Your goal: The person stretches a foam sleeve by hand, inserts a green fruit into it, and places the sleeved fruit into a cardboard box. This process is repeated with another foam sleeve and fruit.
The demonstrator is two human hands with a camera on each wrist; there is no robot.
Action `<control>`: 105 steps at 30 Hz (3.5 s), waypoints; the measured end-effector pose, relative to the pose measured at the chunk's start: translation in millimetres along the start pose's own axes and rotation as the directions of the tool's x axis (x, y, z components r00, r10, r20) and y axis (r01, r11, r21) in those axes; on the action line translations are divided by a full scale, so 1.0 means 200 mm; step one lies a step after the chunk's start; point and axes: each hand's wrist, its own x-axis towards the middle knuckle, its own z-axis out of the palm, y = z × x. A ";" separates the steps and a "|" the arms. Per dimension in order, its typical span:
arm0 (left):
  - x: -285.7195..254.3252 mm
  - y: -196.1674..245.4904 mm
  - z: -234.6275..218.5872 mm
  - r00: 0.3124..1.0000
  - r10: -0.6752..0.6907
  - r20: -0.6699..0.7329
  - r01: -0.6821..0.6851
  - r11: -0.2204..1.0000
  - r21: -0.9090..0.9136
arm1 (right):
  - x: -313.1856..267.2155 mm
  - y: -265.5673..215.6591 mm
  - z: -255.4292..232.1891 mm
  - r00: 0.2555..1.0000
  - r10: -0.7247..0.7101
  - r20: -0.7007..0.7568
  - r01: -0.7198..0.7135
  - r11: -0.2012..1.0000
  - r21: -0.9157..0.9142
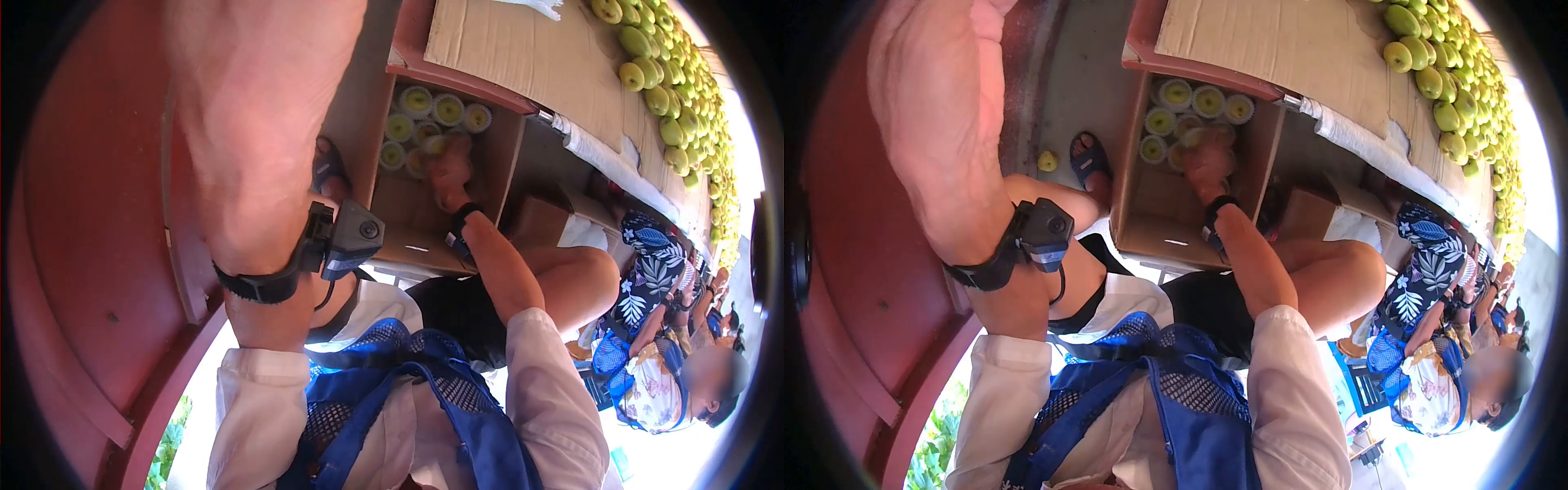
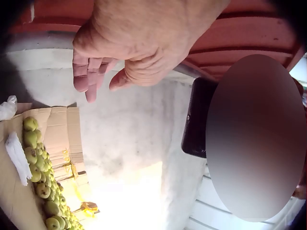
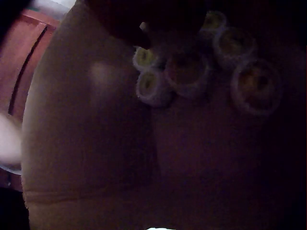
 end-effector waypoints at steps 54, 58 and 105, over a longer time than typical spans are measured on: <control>0.04 0.05 0.06 0.999 0.019 0.049 -0.021 0.999 0.034 | 0.19 -0.14 0.03 0.571 0.709 -0.414 -0.724 0.673 0.155; 0.05 0.07 0.06 0.999 0.023 0.047 -0.024 0.999 0.032 | 0.14 -0.01 0.15 0.647 0.643 -0.410 -0.644 0.749 0.156; 0.24 0.15 0.38 0.990 0.136 0.024 -0.131 0.982 -0.139 | -0.17 -0.66 -1.14 0.749 0.221 0.625 -0.644 0.021 0.765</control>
